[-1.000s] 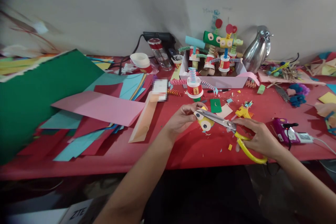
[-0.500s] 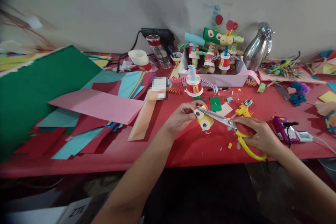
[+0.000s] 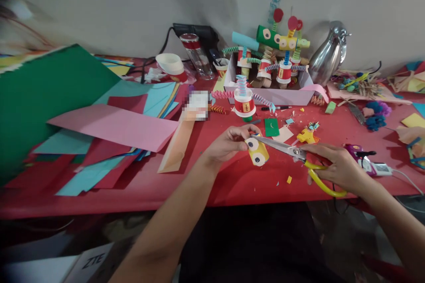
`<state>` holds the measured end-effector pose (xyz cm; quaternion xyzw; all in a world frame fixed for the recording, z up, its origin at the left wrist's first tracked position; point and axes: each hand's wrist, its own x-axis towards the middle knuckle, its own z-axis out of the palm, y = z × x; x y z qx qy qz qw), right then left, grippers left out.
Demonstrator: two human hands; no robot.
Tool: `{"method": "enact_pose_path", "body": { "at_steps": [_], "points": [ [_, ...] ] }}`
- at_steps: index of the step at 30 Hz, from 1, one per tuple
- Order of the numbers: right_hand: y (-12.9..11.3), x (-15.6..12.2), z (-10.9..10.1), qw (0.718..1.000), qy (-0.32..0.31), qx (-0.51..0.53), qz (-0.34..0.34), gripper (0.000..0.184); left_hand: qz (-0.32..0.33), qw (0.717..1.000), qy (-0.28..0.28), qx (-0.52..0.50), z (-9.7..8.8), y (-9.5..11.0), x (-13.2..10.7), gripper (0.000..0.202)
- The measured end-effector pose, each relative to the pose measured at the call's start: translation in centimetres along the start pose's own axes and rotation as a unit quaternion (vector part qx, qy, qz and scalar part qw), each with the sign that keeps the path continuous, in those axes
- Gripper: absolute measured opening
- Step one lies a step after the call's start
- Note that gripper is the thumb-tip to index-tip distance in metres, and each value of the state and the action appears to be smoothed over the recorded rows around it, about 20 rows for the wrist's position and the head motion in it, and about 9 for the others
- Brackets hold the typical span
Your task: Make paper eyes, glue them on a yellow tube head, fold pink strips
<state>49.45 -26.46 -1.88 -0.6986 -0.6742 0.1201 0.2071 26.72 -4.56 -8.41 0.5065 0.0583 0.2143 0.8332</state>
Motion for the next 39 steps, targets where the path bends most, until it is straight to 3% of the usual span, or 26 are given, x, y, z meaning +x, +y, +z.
{"method": "enact_pose_path", "body": {
  "at_steps": [16,23,28,39],
  "points": [
    [-0.7,-0.1,-2.1,0.993,-0.063,-0.087,-0.051,0.042,-0.02,0.996,-0.067,0.046,-0.1,0.2,0.0,0.025],
    [0.0,-0.2,-1.8,0.993,-0.043,-0.103,-0.034,0.04,-0.013,0.995,-0.078,0.06,-0.1,0.2,0.1,0.026],
    [0.2,-0.1,-1.6,0.993,-0.009,-0.1,-0.058,0.037,-0.017,0.995,-0.077,0.068,-0.1,0.2,0.1,0.027],
    [0.3,0.1,-1.8,0.993,-0.009,-0.092,-0.068,0.036,-0.022,0.995,-0.058,0.074,0.2,0.5,0.1,0.024]
  ]
}}
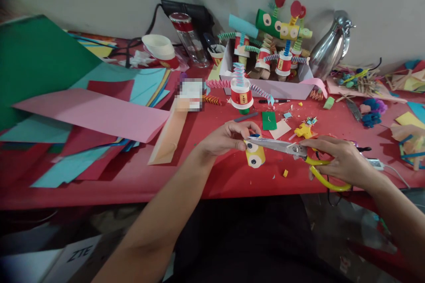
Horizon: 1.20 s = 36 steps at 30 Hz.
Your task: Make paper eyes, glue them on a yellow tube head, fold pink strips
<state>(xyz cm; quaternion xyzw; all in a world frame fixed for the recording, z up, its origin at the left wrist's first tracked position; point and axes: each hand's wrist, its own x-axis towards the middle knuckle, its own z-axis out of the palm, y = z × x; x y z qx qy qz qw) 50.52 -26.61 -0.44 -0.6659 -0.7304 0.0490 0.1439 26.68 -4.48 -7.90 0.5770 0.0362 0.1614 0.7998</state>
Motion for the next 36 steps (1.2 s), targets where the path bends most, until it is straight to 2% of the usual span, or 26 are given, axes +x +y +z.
{"method": "enact_pose_path", "body": {
  "at_steps": [9,17,24,27,30,33,36],
  "points": [
    [-0.1,0.2,-1.1,0.999,-0.022,0.023,0.002,0.036,-0.003,1.0,-0.003,0.017,0.1,0.0,0.1,0.02],
    [-0.4,0.6,-2.0,0.999,-0.027,0.015,-0.015,0.046,-0.011,0.999,-0.023,0.02,-0.2,-0.2,0.1,0.021],
    [0.4,0.3,-1.9,0.999,-0.046,0.026,0.008,0.035,-0.015,0.999,-0.04,0.003,-0.3,-0.4,0.1,0.018],
    [0.1,0.2,-1.2,0.998,-0.006,0.023,0.057,0.033,0.002,0.999,0.014,-0.03,0.0,-0.4,0.2,0.021],
    [-0.4,0.1,0.0,0.99,0.047,0.028,0.129,0.039,0.043,0.989,0.112,-0.089,0.2,-0.8,0.4,0.025],
    [-1.1,-0.1,1.5,0.983,0.07,0.07,0.152,0.049,0.082,0.962,0.217,-0.145,0.3,-1.1,0.9,0.029],
    [-2.0,-0.4,3.4,0.976,0.089,0.133,0.145,0.048,0.114,0.924,0.315,-0.185,0.5,-1.0,1.3,0.03]
  ]
}}
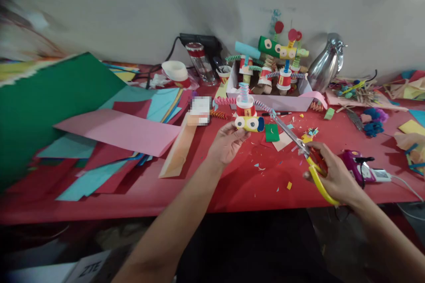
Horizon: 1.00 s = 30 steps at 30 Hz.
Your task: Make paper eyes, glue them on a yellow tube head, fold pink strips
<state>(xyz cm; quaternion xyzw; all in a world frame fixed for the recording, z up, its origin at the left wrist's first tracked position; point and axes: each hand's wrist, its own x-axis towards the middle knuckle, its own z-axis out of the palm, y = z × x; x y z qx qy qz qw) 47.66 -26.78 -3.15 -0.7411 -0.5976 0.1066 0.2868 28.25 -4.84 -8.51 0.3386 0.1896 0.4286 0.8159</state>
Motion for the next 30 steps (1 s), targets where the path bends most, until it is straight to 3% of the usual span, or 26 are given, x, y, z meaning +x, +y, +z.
{"method": "enact_pose_path", "body": {
  "at_steps": [3,7,11,18,30],
  "points": [
    [-0.3,-0.8,2.5,0.998,0.047,0.029,0.003,0.045,0.034,0.997,0.068,-0.013,0.7,0.0,-0.5,0.031],
    [-1.0,-1.2,5.9,0.992,0.118,0.031,-0.016,0.048,0.081,0.991,0.102,0.003,1.6,-0.2,-1.9,0.03],
    [-2.3,-1.3,8.0,0.992,0.122,0.019,-0.03,0.049,0.121,0.984,0.133,0.018,2.1,-0.5,-3.6,0.028],
    [-3.5,-1.2,8.7,0.993,0.111,0.041,-0.021,0.045,0.14,0.976,0.164,0.014,2.5,-0.6,-5.3,0.028],
    [-2.9,-1.2,8.6,0.993,0.091,0.074,-0.024,0.045,0.131,0.978,0.163,0.021,1.9,-1.4,-5.8,0.025]
  ]
}}
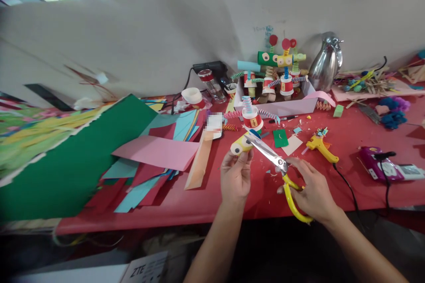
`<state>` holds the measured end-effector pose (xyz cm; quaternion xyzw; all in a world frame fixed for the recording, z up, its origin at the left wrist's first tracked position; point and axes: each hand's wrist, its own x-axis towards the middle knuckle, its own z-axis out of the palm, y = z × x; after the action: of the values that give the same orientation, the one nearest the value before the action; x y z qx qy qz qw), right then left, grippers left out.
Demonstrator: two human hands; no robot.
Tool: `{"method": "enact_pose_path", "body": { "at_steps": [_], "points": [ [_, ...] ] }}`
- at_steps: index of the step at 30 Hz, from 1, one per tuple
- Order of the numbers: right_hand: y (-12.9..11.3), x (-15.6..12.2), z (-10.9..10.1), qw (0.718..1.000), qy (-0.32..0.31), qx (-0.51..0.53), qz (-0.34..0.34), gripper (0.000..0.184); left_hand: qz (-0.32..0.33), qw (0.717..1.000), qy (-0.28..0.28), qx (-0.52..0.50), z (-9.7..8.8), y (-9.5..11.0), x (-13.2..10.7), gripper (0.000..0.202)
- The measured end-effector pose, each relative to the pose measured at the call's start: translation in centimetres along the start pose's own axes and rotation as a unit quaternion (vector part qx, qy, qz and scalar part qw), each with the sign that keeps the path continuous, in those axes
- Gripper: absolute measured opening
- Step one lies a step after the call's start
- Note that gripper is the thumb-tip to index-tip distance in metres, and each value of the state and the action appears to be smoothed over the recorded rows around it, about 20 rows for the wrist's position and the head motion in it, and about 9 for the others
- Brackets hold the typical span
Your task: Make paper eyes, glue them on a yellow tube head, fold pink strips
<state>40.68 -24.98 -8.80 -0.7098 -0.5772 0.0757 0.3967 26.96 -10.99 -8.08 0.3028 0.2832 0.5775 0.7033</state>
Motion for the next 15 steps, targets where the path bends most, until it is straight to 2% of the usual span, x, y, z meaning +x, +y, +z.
{"method": "enact_pose_path", "body": {
  "at_steps": [15],
  "points": [
    [0.34,-0.17,-0.5,1.0,-0.011,0.023,0.0,0.04,0.008,1.0,0.003,0.016,0.1,0.23,-0.18,0.031]
  ]
}}
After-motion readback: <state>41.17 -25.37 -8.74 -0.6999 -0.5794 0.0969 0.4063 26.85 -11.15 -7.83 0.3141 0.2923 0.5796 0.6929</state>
